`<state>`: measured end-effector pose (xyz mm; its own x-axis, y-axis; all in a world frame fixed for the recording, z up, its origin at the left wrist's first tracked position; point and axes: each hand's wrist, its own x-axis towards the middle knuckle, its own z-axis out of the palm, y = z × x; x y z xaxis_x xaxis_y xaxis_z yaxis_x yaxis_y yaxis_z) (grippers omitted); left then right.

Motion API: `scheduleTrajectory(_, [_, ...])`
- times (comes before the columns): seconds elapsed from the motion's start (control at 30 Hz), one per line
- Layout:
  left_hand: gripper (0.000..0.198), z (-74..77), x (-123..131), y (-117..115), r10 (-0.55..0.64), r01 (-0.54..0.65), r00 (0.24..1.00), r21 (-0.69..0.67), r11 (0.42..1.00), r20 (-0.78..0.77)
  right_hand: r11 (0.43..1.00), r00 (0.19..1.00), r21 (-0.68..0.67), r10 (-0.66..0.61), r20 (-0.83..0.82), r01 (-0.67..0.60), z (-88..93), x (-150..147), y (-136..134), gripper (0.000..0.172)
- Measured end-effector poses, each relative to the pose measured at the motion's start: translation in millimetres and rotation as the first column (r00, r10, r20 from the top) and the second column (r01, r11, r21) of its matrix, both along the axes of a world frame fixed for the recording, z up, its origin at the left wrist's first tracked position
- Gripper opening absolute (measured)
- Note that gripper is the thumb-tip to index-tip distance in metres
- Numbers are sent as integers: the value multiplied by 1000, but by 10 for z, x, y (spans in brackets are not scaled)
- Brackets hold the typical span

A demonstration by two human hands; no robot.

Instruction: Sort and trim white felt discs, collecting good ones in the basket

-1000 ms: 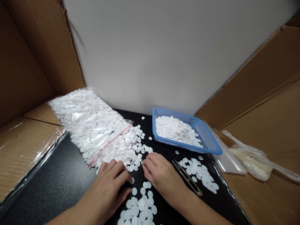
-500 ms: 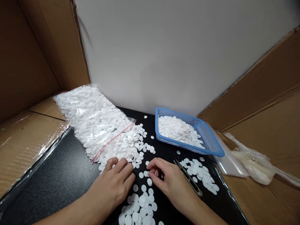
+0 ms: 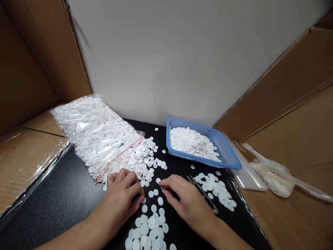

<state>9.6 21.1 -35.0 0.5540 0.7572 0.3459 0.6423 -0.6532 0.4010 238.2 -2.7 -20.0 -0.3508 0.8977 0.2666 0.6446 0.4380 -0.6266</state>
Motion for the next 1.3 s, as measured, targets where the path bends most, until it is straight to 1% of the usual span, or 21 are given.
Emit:
scheduleTrajectory(0.03, [19,-4,-12,10,-4,4,1000,0,1000,-8,998,998,25,50,34,-50,4,12,-4,24])
scheduleTrajectory(0.1, [20,-2,-42,29,-16,16,1000,-5,1000,-5,995,993,-15,102,58,-101,32,45,-7,31])
scheduleTrajectory(0.17, [22,18,-78,45,-27,27,1000,-32,999,10,994,996,-77,82,24,-80,61,82,-3,34])
scheduleTrajectory(0.23, [23,54,-118,58,-21,24,999,-63,998,34,996,1000,-89,19,-23,-21,64,110,9,30])
scheduleTrajectory(0.3, [24,92,-158,71,2,3,999,-86,996,52,998,997,-54,-34,-69,31,28,120,21,27])
scheduleTrajectory(0.37, [26,121,-191,87,29,-23,997,-83,996,72,998,993,-13,-56,-106,55,-31,109,27,27])
scheduleTrajectory(0.47, [26,148,-217,110,47,-40,997,-106,994,67,999,991,30,-23,-135,28,-107,68,26,28])
scheduleTrajectory(0.53, [25,161,-215,115,29,-20,998,-147,989,58,999,990,53,16,-138,-9,-125,37,17,29])
scheduleTrajectory(0.63, [24,177,-193,90,-50,63,996,-206,976,67,995,987,72,75,-146,-65,-108,-4,-17,29])
scheduleTrajectory(0.77, [25,183,-161,17,-216,226,974,-242,944,69,982,965,68,188,-182,-178,-82,-34,-64,28])
scheduleTrajectory(0.8, [27,184,-153,-2,-258,267,964,-236,934,67,982,964,79,183,-194,-171,-87,-34,-60,28])
scheduleTrajectory(0.87, [31,194,-134,-41,-319,322,947,-222,921,49,989,976,120,105,-190,-83,-114,-26,-23,26])
scheduleTrajectory(0.93, [36,218,-108,-83,-368,363,930,-215,907,15,982,992,189,6,-123,18,-158,-10,44,21])
scheduleTrajectory(0.97, [38,236,-93,-105,-392,382,920,-218,898,-3,974,996,223,-23,-81,40,-181,-4,80,19])
scheduleTrajectory(1.03, [40,277,-63,-148,-431,413,902,-233,880,-27,962,999,272,-32,-13,34,-220,-2,133,17])
scheduleTrajectory(1.1, [41,310,-44,-179,-455,433,890,-258,864,-32,956,1000,293,-15,14,10,-240,-17,147,19])
scheduleTrajectory(1.2, [36,306,-55,-179,-439,428,898,-280,859,26,953,1000,301,6,26,-13,-236,-60,110,20])
scheduleTrajectory(1.23, [33,288,-69,-164,-412,412,909,-269,870,62,954,1000,300,11,24,-18,-229,-74,95,20])
scheduleTrajectory(1.3, [28,233,-102,-113,-326,345,938,-209,915,119,957,1000,290,19,11,-21,-209,-93,76,18])
